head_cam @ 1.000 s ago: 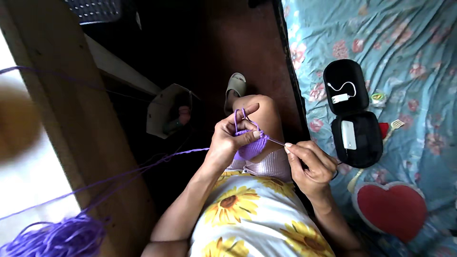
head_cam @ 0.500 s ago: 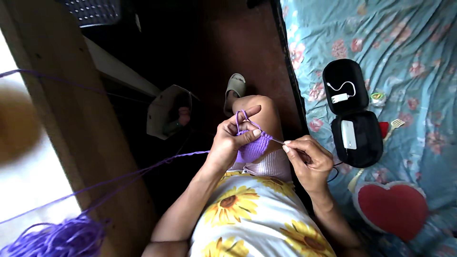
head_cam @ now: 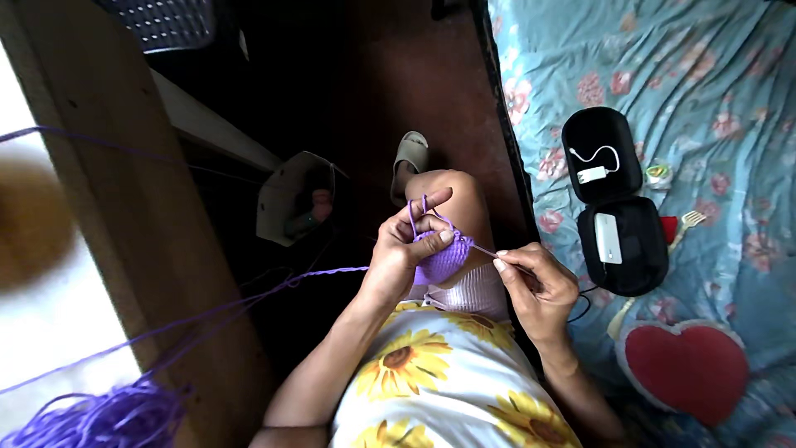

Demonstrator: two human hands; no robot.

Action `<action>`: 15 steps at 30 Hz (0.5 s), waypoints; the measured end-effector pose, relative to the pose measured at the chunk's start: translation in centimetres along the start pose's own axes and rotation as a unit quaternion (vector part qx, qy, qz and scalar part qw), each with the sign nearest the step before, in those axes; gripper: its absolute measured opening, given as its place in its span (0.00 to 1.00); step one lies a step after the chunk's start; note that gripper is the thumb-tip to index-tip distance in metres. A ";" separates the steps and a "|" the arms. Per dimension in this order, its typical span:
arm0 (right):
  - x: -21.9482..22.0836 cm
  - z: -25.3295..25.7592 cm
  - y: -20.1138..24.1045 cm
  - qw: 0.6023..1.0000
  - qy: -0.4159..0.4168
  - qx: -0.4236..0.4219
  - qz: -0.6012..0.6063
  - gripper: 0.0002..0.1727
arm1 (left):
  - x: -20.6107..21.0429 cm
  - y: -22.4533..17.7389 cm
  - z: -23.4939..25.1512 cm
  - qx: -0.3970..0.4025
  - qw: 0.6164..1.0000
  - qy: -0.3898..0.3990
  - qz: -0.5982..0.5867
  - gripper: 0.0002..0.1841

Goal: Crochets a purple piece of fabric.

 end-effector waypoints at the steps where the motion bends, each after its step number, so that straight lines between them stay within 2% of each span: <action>1: 0.0 0.0 0.1 1.000 -0.002 -0.007 -0.009 0.04 | -0.1 0.0 0.0 0.001 1.000 -0.003 0.001 0.26; 7: 0.0 0.0 0.9 0.998 -0.013 -0.035 -0.053 0.05 | -0.2 0.0 -0.2 0.004 1.000 -0.014 0.011 0.17; 15: 0.0 0.0 1.3 0.996 -0.019 -0.048 -0.078 0.05 | -0.2 -0.2 -0.3 0.021 0.999 -0.014 0.036 0.16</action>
Point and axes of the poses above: each hand's wrist, its own z-axis towards the middle knuckle, its own x-axis out of the palm, y = z × x, the point moved 10 cm from there along z, towards the middle knuckle, and after that the axes turned 3 degrees about x, right-handed, at the moved point
